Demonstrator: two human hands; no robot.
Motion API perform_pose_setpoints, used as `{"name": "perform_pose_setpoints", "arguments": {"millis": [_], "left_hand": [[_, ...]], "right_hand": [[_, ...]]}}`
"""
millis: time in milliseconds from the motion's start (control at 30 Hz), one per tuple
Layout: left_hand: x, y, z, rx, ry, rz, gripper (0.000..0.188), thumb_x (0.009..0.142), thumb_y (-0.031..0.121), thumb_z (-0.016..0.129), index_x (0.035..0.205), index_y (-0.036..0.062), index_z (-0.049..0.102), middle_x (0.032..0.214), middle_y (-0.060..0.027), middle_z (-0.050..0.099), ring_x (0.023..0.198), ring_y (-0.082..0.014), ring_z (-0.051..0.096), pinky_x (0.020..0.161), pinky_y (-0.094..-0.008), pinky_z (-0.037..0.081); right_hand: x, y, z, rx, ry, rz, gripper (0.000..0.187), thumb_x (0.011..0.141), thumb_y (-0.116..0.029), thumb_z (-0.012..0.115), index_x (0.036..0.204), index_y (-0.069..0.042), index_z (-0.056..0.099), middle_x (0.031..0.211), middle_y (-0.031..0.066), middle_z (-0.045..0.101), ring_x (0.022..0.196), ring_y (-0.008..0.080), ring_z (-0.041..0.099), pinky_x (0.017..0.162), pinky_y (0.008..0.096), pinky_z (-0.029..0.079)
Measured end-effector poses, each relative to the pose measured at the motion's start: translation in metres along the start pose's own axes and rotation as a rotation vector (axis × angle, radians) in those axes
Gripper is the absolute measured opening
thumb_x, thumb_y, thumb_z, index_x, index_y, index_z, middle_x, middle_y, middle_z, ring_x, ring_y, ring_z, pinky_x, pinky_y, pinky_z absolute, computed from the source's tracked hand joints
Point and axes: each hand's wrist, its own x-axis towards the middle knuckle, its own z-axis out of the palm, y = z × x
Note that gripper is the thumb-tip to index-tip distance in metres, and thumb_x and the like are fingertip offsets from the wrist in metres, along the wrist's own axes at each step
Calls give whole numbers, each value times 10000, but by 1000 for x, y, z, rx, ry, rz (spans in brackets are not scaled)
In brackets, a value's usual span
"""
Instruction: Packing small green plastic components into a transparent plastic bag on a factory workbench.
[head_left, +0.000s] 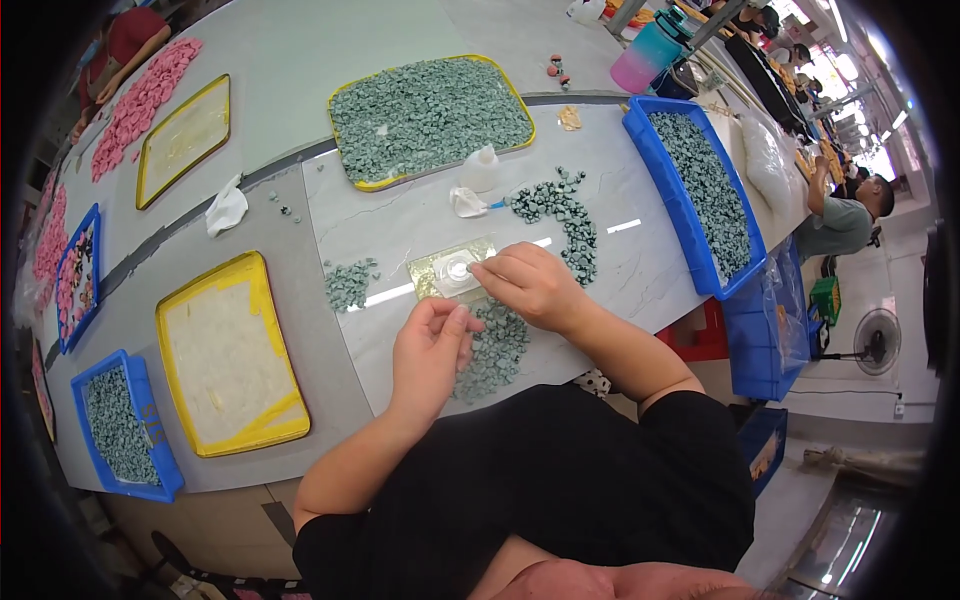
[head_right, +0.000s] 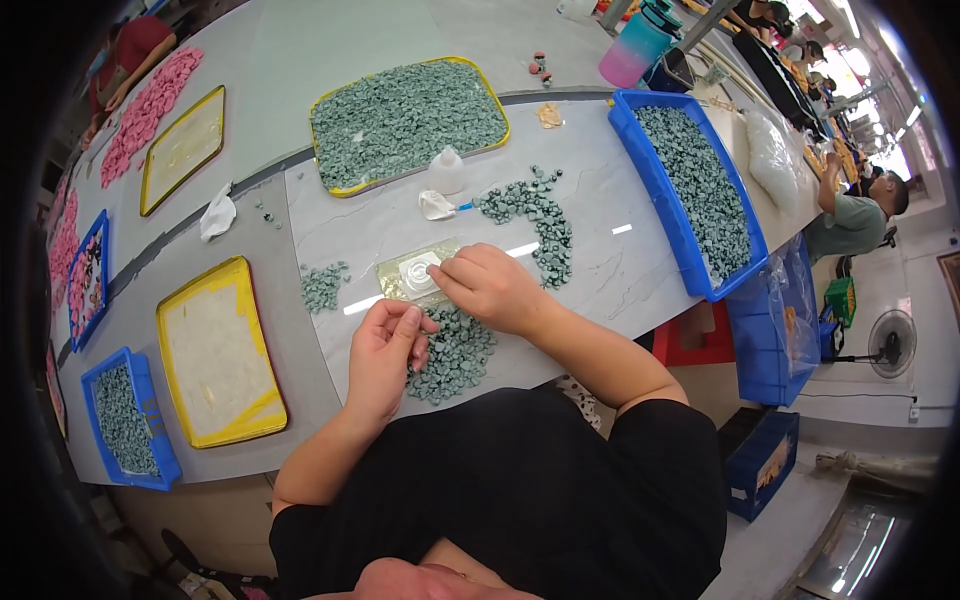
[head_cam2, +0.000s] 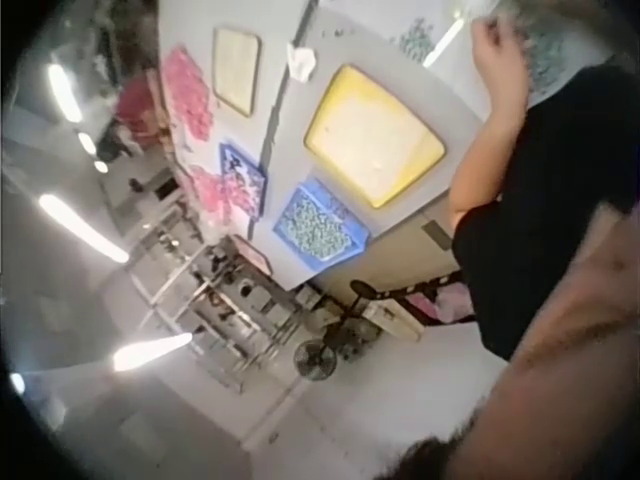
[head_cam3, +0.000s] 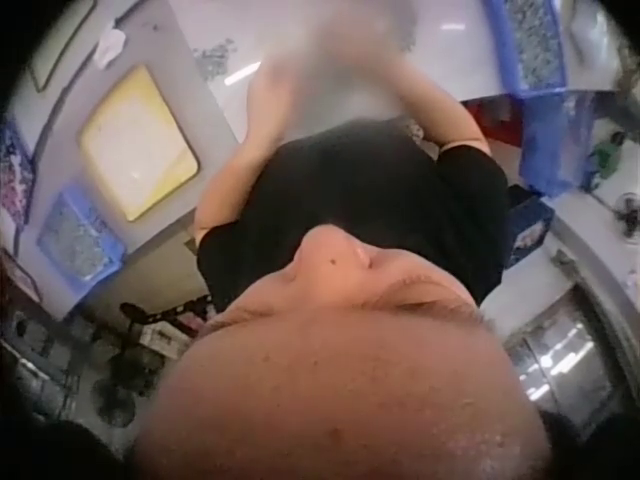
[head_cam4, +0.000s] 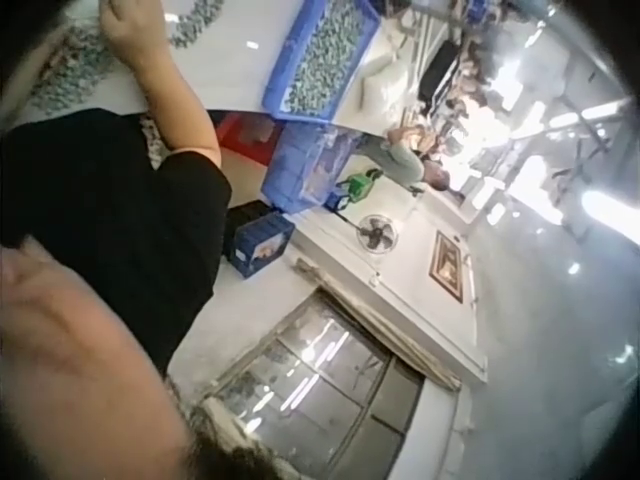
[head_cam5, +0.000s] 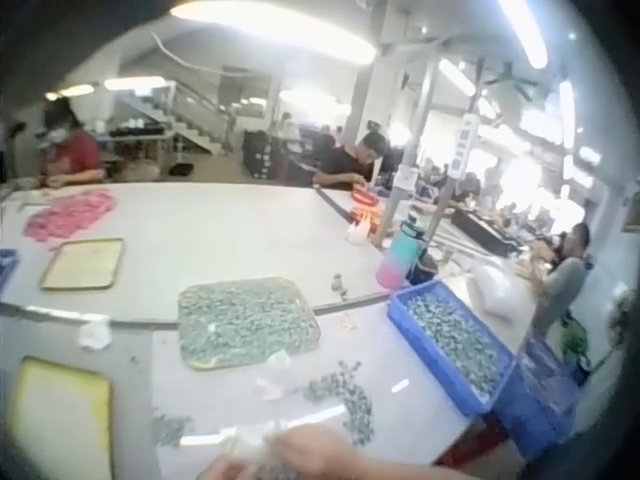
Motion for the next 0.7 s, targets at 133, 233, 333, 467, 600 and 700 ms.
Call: {"name": "perform_pose_setpoints", "arguments": {"millis": [133, 233, 333, 467, 600, 700], "left_hand": [[-1, -1, -6, 177, -15, -21, 178, 929, 172, 462, 806, 43, 451, 626, -17, 455, 509, -54, 360, 439, -190, 289], [-2, -1, -6, 101, -15, -34, 227, 944, 206, 428, 780, 49, 447, 584, 5, 400, 490, -58, 323, 438, -194, 267], [-2, 0, -5, -105, -42, -94, 236, 954, 217, 396, 803, 44, 453, 602, 5, 402, 506, -59, 316, 445, -198, 269], [-3, 2, 0, -165, -34, -84, 246, 948, 226, 413, 822, 27, 482, 621, 16, 409, 517, -45, 316, 454, -192, 274], [-2, 4, 0, -223, -73, -114, 232, 950, 220, 398, 846, 28, 476, 637, 16, 403, 522, -51, 308, 453, -194, 252], [-3, 6, 1, -328, -127, -163, 224, 951, 220, 388, 849, 38, 471, 621, 23, 375, 513, -59, 297, 449, -202, 236]], "right_hand": [[2, -1, -1, 14, 17, 7, 262, 629, -34, 611, 887, 10, 623, 800, 73, 583, 671, 216, 563, 596, 304, 472], [1, -4, 2, 246, 93, 227, 214, 655, 2, 653, 868, 7, 633, 777, 84, 583, 645, 200, 563, 589, 280, 466], [4, -12, -7, 520, 46, 628, 139, 713, 8, 664, 849, 11, 636, 763, 69, 591, 640, 135, 560, 582, 235, 450], [2, -19, -9, 970, 96, 996, 79, 767, -16, 641, 838, 18, 634, 772, 39, 600, 667, 74, 541, 580, 199, 428], [7, -29, -15, 1217, 113, 1103, 46, 780, -20, 632, 802, 20, 630, 783, 26, 605, 671, 56, 528, 573, 187, 418], [10, -33, -20, 944, 124, 854, 56, 740, 10, 647, 795, 14, 636, 771, 48, 603, 655, 85, 538, 564, 201, 422]]}}
